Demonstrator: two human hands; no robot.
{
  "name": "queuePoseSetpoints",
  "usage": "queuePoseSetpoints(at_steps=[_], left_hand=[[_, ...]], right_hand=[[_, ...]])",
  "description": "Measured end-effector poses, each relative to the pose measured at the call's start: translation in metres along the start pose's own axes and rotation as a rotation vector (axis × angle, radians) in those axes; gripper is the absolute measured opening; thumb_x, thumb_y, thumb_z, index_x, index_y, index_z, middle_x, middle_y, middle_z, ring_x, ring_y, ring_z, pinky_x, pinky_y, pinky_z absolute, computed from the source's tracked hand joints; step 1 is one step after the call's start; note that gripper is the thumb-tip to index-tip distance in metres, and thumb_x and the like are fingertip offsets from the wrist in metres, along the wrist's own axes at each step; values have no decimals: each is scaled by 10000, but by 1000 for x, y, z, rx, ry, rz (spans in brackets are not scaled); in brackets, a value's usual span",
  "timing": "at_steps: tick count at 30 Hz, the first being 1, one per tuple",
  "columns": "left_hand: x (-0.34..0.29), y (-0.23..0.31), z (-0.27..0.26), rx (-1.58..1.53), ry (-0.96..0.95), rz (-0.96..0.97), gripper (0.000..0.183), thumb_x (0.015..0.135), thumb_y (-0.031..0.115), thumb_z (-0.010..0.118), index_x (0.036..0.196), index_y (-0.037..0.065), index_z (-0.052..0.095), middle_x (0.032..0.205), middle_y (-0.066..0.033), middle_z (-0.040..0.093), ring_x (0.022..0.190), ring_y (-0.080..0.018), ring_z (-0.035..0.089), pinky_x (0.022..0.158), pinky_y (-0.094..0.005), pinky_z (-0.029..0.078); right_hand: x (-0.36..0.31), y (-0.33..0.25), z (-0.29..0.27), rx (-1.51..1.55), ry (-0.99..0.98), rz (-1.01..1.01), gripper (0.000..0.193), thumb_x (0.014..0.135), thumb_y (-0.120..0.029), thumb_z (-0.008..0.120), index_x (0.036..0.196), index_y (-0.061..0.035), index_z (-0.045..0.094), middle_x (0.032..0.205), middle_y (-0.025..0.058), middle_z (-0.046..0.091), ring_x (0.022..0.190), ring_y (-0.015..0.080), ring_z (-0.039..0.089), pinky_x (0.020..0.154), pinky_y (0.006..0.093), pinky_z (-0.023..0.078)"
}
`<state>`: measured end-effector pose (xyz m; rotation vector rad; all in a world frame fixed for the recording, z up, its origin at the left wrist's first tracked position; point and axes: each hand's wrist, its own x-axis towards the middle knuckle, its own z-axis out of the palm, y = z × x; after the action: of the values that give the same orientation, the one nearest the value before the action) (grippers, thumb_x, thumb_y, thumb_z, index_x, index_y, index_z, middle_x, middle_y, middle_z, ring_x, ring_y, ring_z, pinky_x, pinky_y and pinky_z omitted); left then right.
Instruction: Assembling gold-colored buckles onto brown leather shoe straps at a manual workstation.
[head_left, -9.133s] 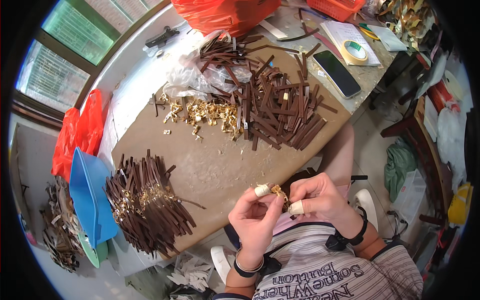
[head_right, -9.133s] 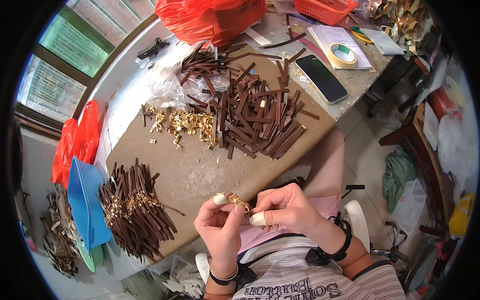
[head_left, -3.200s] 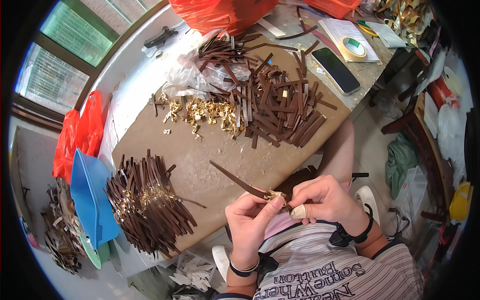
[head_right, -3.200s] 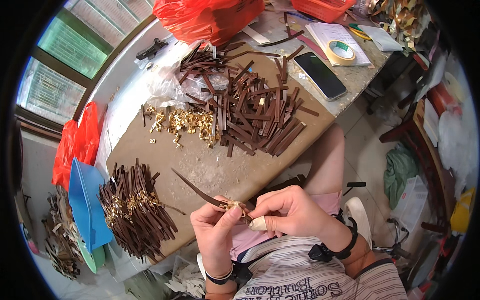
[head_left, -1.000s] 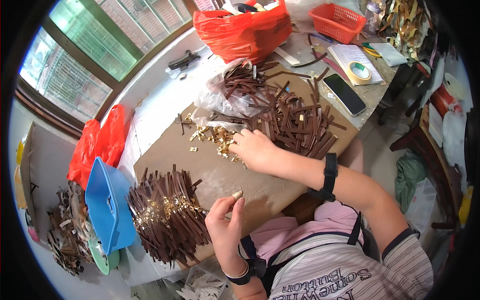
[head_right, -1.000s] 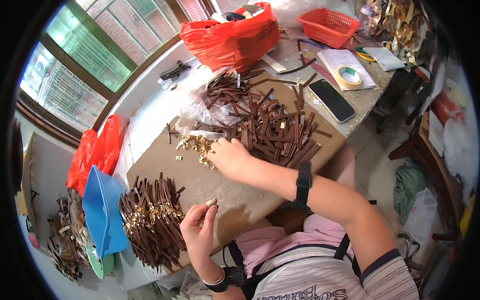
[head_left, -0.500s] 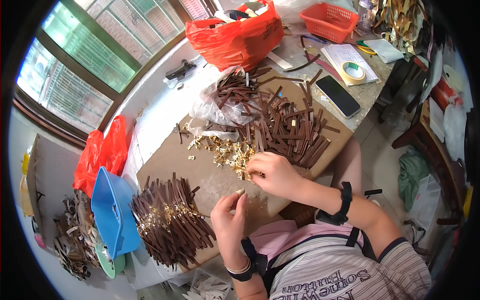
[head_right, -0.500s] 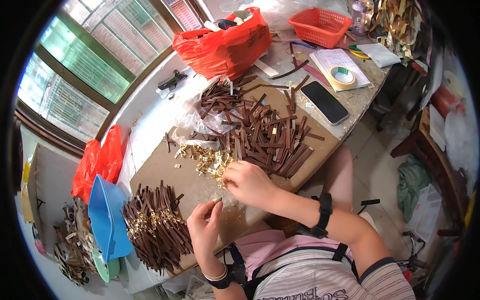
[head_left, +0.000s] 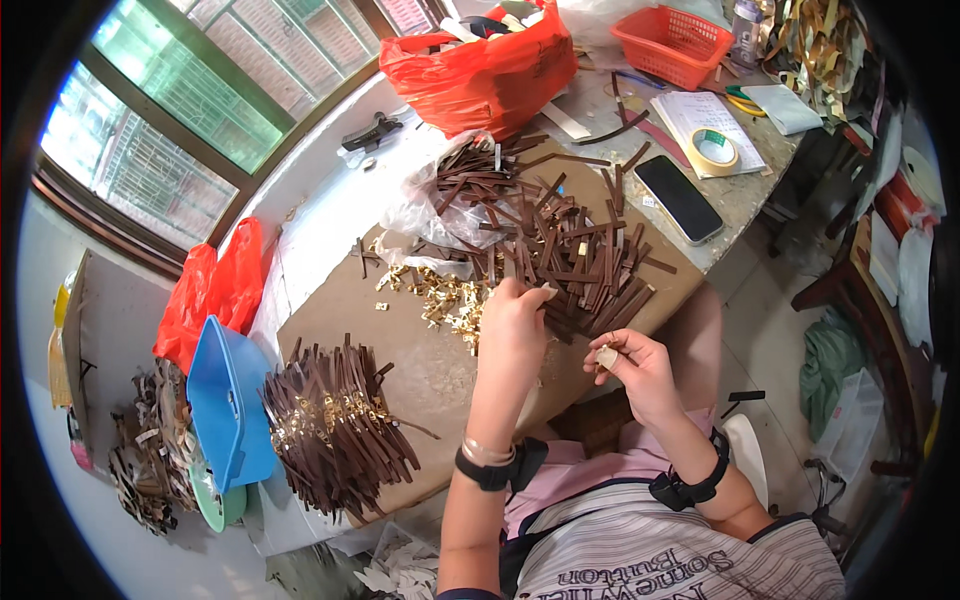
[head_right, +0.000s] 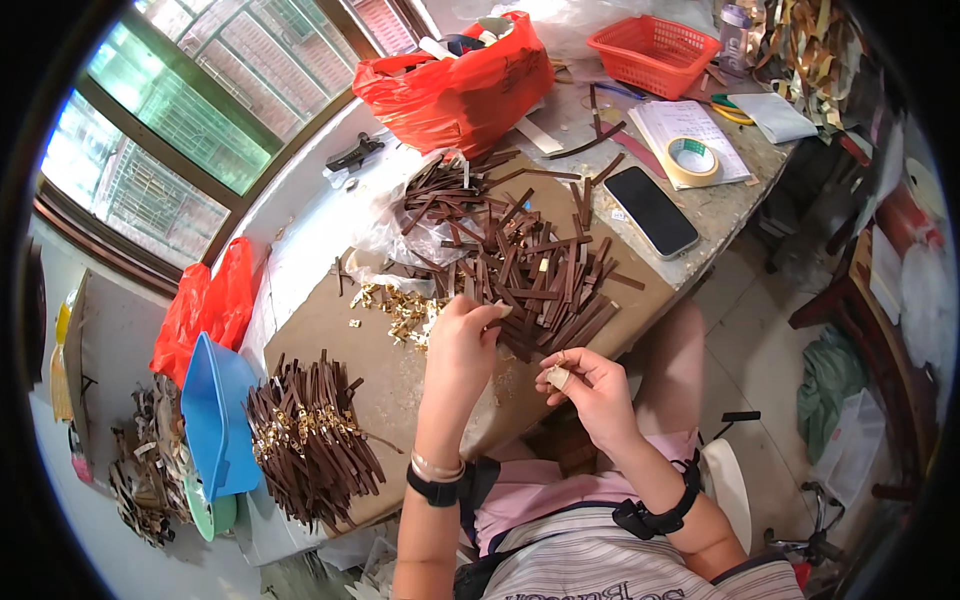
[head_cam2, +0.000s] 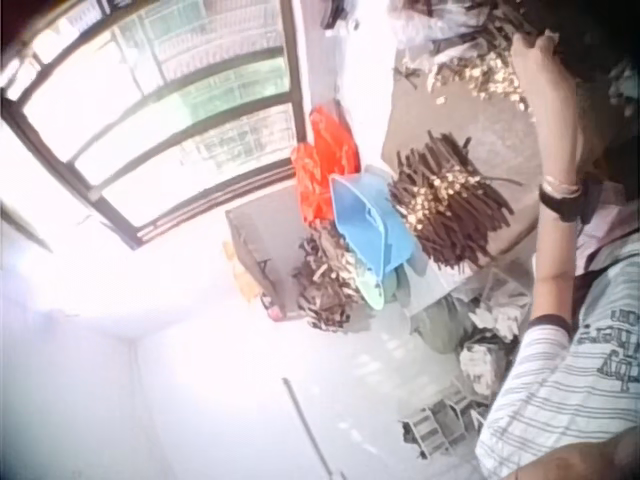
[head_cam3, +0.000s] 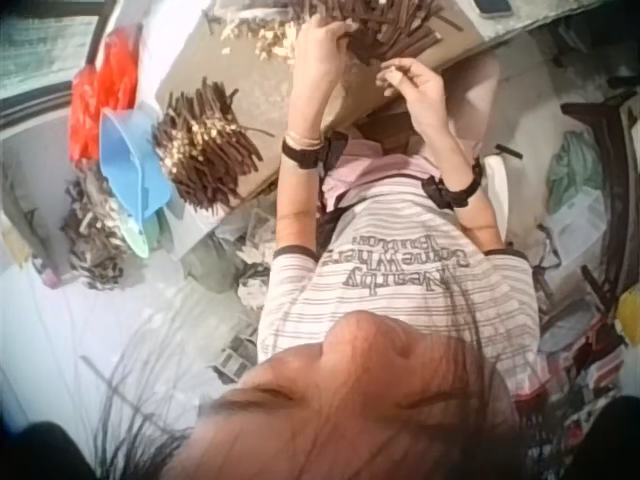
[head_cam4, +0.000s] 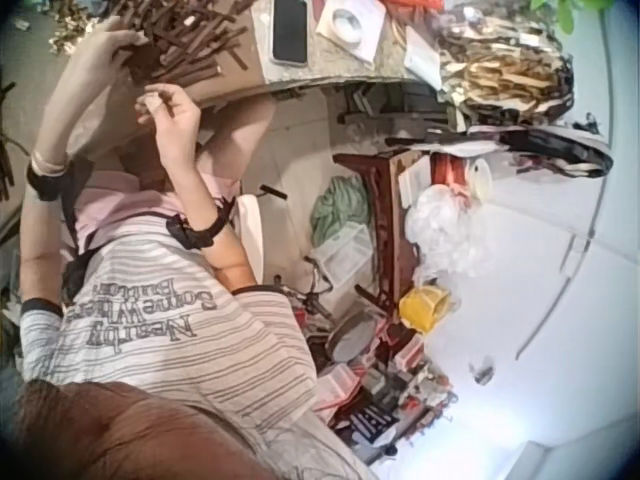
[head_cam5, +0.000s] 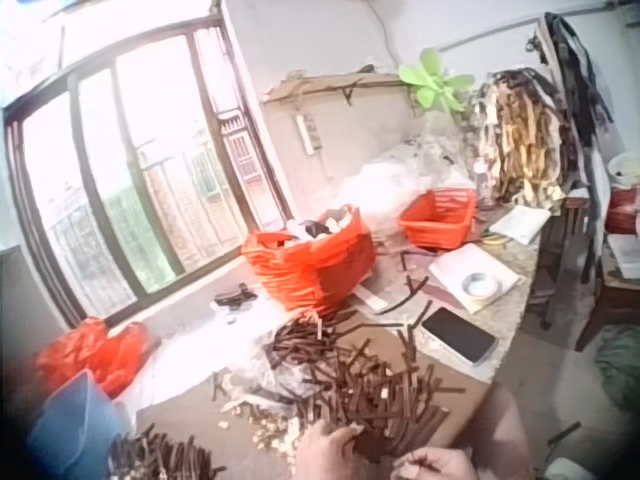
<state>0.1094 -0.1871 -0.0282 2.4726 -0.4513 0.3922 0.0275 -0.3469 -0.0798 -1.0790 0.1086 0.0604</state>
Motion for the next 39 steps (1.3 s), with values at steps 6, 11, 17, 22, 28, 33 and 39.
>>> queuePoseSetpoints(at_steps=[6,11,17,22,28,33,39], left_hand=[[2,7,-2,170,-6,144,162,680,39,697,840,59,688,727,-98,519,753,-297,543,701,-393,452],[-51,26,-27,97,99,179,200,655,6,713,843,72,703,767,-79,623,670,-249,593,618,-318,481],[-105,24,-27,-706,22,215,234,603,-78,708,822,-12,662,736,-94,620,672,-213,610,596,-292,480],[-121,15,-19,-1310,-45,-29,192,686,-42,687,796,13,540,723,-108,552,646,-199,513,567,-301,455],[-125,28,-16,-1488,154,-432,197,761,-63,656,905,11,544,810,-91,558,836,-164,553,738,-274,465],[-128,38,-11,-1411,226,-664,167,836,-67,603,996,-26,580,942,-45,607,845,-103,577,750,-211,464],[-127,35,-21,-1357,230,-701,116,890,-7,566,998,-49,571,933,-142,651,835,-198,652,733,-266,534]], right_hand=[[-10,-13,-17,13,-30,54,153,879,-34,572,1010,27,618,878,77,649,793,137,636,660,240,504],[-15,-21,-28,78,-111,99,174,875,-30,572,1031,29,621,957,103,651,818,148,628,692,249,499],[-6,-34,-8,286,-415,352,228,871,-35,583,1084,39,616,1073,149,637,845,166,627,693,242,494],[-10,-28,-1,287,-463,423,218,845,-27,615,1051,44,631,1007,141,658,830,158,631,688,223,493],[-28,-24,27,171,-261,294,207,800,62,621,1005,60,651,940,108,660,810,121,618,692,213,494],[-35,-18,42,-57,-143,-22,240,785,116,574,997,49,665,889,68,648,787,100,599,687,214,492],[-38,-28,34,-555,-173,-288,305,730,128,575,980,-4,689,850,89,644,736,138,606,640,244,483]])
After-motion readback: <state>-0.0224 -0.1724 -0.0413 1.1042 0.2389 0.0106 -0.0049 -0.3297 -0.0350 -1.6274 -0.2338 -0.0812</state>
